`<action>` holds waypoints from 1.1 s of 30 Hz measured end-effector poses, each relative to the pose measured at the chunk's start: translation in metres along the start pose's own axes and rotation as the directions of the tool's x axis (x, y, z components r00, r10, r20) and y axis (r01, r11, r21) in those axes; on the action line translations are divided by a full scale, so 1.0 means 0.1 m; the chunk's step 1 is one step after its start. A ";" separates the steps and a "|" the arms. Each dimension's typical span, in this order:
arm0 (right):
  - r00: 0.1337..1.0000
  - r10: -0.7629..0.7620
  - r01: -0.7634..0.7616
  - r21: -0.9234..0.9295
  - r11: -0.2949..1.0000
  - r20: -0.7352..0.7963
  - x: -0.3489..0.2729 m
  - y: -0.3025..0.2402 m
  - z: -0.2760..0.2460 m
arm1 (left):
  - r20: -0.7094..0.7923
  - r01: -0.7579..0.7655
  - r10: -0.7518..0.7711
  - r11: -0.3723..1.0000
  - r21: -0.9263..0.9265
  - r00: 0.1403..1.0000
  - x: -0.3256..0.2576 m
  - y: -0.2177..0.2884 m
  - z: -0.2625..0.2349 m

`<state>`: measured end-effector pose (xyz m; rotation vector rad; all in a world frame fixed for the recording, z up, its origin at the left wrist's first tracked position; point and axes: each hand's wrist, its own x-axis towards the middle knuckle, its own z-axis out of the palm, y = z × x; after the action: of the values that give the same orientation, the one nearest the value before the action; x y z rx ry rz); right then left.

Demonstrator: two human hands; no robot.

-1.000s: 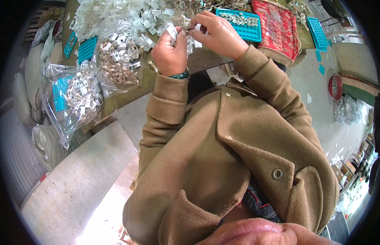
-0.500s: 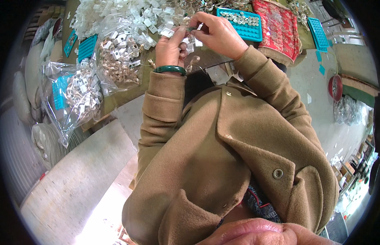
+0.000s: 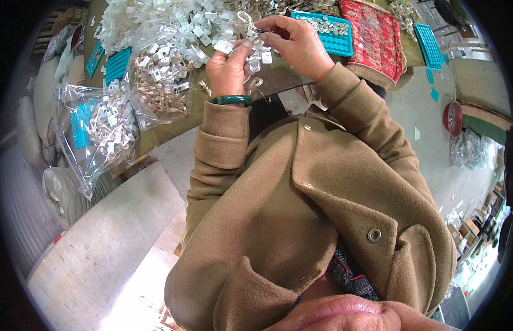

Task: The person repeatedly picks small white plastic pieces and metallic components from a table, joins them by hand, and places the assembled units into a blue tray. The person uses a red light to illuminate the components during assembly.

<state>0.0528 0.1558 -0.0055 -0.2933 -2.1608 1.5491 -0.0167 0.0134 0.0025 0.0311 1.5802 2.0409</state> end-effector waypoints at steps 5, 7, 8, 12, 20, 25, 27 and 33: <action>0.999 -0.004 0.007 0.081 0.997 -0.033 -0.02 0.02 0.04 | 0.024 -0.051 0.052 0.999 -0.016 0.998 0.00 -0.02 0.04; 0.991 -0.122 0.114 -0.122 0.986 -0.060 -0.03 -0.02 0.03 | 0.046 -0.074 0.072 0.996 0.058 0.996 -0.01 -0.03 0.05; 0.991 -0.129 0.121 -0.171 0.978 -0.039 -0.04 -0.05 0.02 | 0.027 -0.046 0.045 0.999 0.026 0.999 -0.01 -0.03 0.05; 0.975 -0.219 0.197 -0.313 0.929 -0.037 -0.07 -0.13 0.03 | 0.058 0.158 -0.149 0.966 -0.205 0.987 0.03 0.01 0.01; 0.985 -0.085 0.077 -0.058 0.995 -0.153 -0.06 -0.02 0.06 | -0.019 0.056 -0.061 0.982 -0.178 0.998 0.07 0.00 -0.03; 0.988 0.151 -0.134 0.309 0.941 -0.030 -0.06 0.00 -0.12 | -0.017 -0.115 0.125 0.955 0.272 0.992 0.17 -0.07 -0.13; 0.982 0.187 -0.174 0.454 0.874 0.016 -0.08 -0.02 -0.20 | -0.014 -0.162 0.182 0.905 0.393 0.983 0.20 -0.08 -0.17; 0.939 0.323 -0.330 0.554 0.765 0.113 -0.09 -0.10 -0.30 | 0.047 -0.338 0.336 0.915 0.220 0.941 0.07 0.13 -0.13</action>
<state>0.0760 0.1738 0.0100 -0.4758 -1.5958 2.3101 -0.0325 0.0030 0.0080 0.4246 1.9018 2.0918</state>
